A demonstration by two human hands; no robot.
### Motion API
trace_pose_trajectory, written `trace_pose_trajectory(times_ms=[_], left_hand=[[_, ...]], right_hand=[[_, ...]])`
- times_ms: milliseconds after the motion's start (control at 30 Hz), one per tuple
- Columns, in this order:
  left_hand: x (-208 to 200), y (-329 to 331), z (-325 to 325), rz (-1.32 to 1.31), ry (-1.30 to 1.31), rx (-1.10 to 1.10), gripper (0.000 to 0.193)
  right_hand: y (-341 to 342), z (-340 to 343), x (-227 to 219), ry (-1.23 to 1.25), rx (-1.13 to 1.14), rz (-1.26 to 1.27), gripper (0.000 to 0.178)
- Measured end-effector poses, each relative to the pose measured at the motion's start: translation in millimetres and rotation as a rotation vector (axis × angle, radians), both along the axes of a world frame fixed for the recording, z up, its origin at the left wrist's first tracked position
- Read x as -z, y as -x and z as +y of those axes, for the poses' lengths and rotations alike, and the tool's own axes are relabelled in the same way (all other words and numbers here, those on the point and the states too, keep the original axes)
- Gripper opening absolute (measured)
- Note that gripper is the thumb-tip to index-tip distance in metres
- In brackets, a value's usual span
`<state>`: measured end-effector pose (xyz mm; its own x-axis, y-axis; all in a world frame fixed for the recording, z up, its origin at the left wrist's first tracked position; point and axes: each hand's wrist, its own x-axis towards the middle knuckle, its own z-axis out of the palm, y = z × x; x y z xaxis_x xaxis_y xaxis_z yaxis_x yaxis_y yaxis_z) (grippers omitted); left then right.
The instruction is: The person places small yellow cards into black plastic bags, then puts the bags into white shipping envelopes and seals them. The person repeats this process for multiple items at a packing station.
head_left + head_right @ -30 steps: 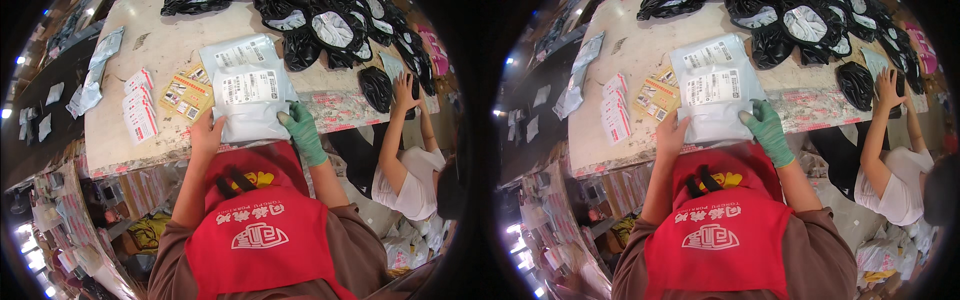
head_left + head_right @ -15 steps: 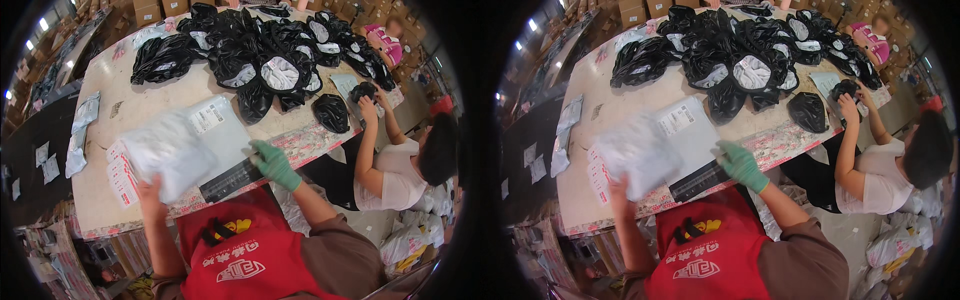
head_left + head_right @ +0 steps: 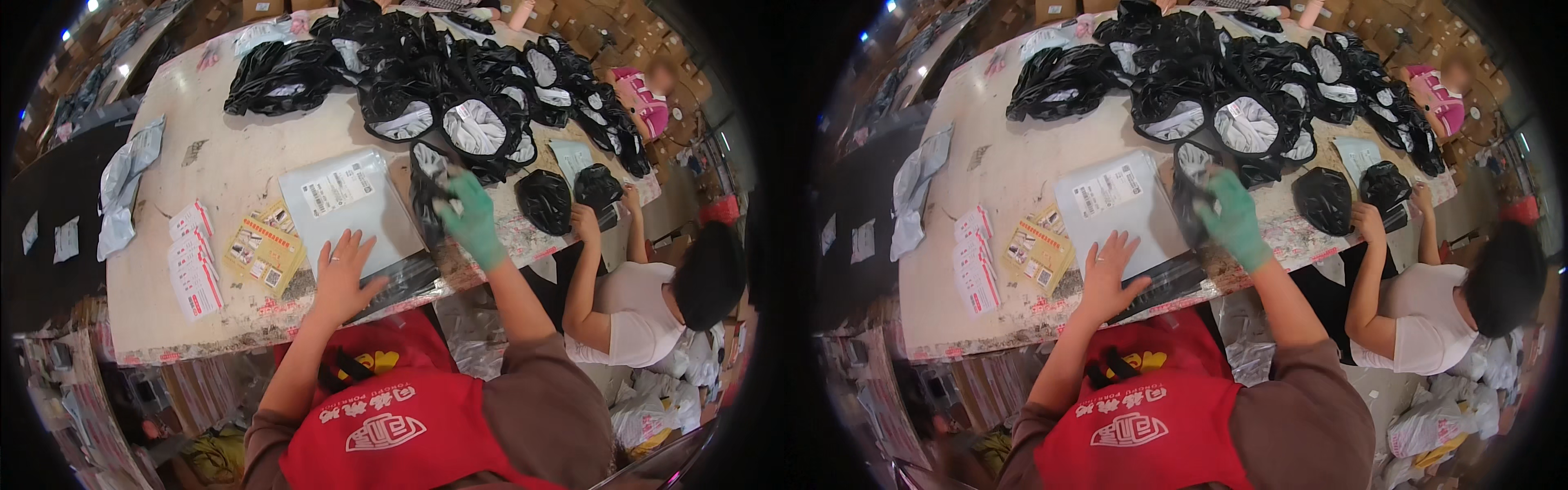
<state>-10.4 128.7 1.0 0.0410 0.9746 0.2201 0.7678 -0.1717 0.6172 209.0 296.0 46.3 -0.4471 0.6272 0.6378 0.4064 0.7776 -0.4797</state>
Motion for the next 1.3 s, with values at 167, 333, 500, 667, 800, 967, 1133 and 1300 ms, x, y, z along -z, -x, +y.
trace_pose_trajectory(times_ms=[167,333,500,667,800,967,1133,1300], left_hand=[[-43.3,-27.6,13.3,-0.891,0.094,-0.108,0.085],[-8.0,-13.7,16.0,-0.716,0.016,-0.037,0.080],[-35.9,-37.2,8.1,-0.563,-0.136,-0.048,0.061],[-38.7,-1.0,-8.1,-0.131,-0.074,-0.267,0.040],[-63.6,-17.8,-45.4,0.066,0.190,-0.092,0.033],[-106.8,-8.2,-45.6,0.127,-0.295,-0.156,0.029],[-36.9,-1.0,-9.3,-0.218,-0.378,-0.152,0.022],[-35.9,7.4,-23.9,-0.524,-0.120,-0.309,0.017]], right_hand=[[-2.1,-112.0,23.0,0.103,-0.262,-0.102,0.040],[-8.1,-123.4,18.5,0.434,-0.088,0.126,0.046],[16.0,-110.0,28.7,0.561,0.105,0.166,0.044],[-4.5,-75.5,8.8,0.566,0.170,0.249,0.040],[13.6,-61.6,-24.2,0.240,0.084,0.046,0.036],[33.5,-58.8,-49.9,0.025,-0.145,-0.220,0.041],[68.2,-80.2,-61.9,-0.141,-0.114,-0.203,0.050],[22.3,-60.8,15.9,0.171,0.078,-0.399,0.043]])
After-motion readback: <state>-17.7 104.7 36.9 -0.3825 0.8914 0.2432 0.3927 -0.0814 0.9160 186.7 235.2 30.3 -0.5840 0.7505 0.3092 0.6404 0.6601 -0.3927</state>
